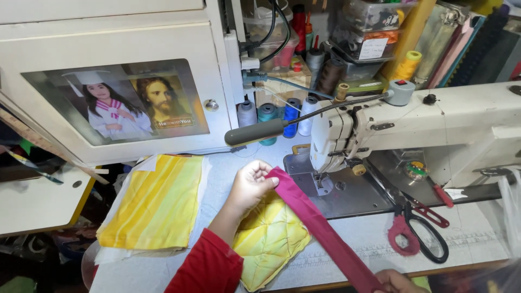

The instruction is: Sewing a pink fabric binding onto the edge of a yellow quilted fabric piece using an industrial sewing machine

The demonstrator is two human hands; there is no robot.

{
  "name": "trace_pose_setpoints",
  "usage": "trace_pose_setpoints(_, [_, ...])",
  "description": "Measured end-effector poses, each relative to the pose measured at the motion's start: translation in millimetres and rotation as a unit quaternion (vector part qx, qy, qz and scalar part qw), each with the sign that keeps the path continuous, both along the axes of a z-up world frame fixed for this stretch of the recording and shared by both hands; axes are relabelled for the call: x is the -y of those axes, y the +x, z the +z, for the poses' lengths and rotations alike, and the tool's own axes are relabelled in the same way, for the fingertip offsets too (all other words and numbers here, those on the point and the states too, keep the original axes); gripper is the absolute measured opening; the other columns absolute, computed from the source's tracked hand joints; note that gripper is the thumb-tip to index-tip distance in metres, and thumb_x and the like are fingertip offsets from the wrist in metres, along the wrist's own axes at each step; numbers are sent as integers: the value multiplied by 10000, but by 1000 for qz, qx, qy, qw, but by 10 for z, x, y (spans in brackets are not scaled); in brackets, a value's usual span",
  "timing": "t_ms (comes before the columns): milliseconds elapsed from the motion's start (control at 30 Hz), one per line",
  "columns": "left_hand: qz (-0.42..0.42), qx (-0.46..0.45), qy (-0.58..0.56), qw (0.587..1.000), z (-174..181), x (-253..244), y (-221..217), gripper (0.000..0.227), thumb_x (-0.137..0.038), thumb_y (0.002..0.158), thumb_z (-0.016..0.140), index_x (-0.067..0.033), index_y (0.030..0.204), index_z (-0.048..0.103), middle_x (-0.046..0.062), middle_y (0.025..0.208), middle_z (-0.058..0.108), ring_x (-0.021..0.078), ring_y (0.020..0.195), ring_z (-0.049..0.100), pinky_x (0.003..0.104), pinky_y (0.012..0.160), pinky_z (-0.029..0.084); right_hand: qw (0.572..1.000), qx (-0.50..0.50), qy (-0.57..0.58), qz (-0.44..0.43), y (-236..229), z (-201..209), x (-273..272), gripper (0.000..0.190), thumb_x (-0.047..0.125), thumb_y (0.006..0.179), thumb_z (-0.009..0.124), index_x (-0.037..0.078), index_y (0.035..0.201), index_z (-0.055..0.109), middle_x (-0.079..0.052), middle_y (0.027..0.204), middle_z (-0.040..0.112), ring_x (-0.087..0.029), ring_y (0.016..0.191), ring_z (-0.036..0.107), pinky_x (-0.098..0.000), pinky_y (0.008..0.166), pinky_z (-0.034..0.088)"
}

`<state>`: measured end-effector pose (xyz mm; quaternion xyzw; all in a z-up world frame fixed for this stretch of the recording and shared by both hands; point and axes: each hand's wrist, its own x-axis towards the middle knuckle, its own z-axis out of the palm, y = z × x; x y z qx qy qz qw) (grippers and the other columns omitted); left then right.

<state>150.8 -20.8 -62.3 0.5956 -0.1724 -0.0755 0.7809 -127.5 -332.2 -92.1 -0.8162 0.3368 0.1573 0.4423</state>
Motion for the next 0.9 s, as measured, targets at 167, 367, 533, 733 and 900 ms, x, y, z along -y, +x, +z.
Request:
trace_pose_setpoints(167, [-34,7,-27,999,-63,65,-26,260,58,807,821,39,1022,675,101,776,705,130,716,744,245,639,644,998,5,-56,21,-1,45,3,337,300,844,848,276,1180,850,56,1040,790,-80,1030,737,-190,991,439])
trace_pose_setpoints(367, [-45,1,-43,998,-55,40,-26,279,90,793,815,59,1026,664,123,770,705,153,717,754,260,645,650,989,11,-136,60,39,136,-38,385,415,832,793,352,1210,813,120,1183,757,-55,1179,675,-220,1068,448])
trace_pose_setpoints(533, [-19,17,-41,999,-10,32,-37,275,90,796,818,62,1026,671,121,784,709,149,716,752,251,662,650,972,19,-214,97,104,252,-79,435,529,819,735,426,1240,774,182,1325,723,-31,1329,613,-250,1146,457])
trace_pose_setpoints(733, [1,40,2,999,211,48,-210,172,67,845,757,-15,963,663,107,852,740,143,744,709,238,667,593,877,405,-181,185,549,787,-738,458,395,932,595,172,1324,674,7,1341,723,-158,1290,621,-343,1109,421])
trace_pose_setpoints(900, [1,58,2,998,176,54,-196,157,57,851,755,-16,953,662,102,839,737,124,709,691,224,641,567,924,320,-115,175,1516,1078,-1390,544,399,923,517,129,1391,583,-59,1352,643,-207,1245,615,-392,1053,458])
